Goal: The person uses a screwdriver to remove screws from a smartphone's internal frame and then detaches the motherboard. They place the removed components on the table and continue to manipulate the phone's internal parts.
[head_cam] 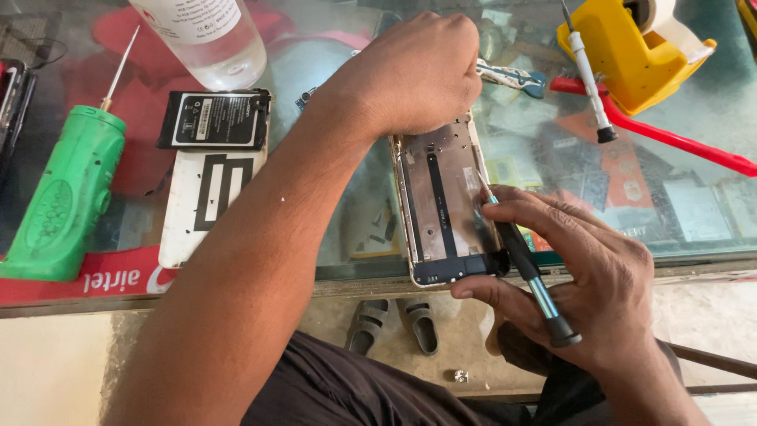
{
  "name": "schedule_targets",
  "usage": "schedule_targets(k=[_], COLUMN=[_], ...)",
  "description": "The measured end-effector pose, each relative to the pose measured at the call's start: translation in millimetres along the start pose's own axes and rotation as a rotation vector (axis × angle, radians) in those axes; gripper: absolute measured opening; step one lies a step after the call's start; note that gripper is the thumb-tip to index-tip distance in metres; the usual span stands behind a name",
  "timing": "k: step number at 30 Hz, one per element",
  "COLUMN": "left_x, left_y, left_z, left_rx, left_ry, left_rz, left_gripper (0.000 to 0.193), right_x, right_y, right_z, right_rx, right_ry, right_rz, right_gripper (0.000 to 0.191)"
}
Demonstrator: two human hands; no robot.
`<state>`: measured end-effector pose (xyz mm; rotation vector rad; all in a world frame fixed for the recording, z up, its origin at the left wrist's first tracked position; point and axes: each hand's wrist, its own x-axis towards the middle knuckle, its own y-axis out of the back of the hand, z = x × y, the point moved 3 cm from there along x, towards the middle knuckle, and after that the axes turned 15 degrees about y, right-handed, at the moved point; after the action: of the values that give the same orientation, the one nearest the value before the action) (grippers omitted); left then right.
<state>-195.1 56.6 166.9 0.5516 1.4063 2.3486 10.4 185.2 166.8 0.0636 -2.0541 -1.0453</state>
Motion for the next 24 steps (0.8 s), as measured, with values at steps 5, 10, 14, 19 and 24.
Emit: schedule_targets(k=[5,10,14,19,24], left_x=[-3,-2,-3,-6,-12], left_y=[0,4,15,29,34], left_z=[2,2,-3,-5,-6], left_rx=[0.018,0.001,-0.142,-0.134,-0.066], left_ry=[0.021,0.033,0.007,-0.102,-0.204], left_rz=[-0.046,-0.007,0.163,0.587,0.896], left_gripper=[0.018,0.017,0.013,0.013,0.01], right_x=[1,-1,-6,-6,14], right_y=[0,0,5,17,20], right_z=[0,1,8,17,23], right_rx=[-0.013,0.001,0.12,0.0,-0.229], right_ry=[-0.044,-0.02,-0.214,-0.52,0.07], right_rz=[-0.029,0.002,-0.012,-0.051,-0.191], right_gripper=[0.07,0.068,0.048,0.032,0.027])
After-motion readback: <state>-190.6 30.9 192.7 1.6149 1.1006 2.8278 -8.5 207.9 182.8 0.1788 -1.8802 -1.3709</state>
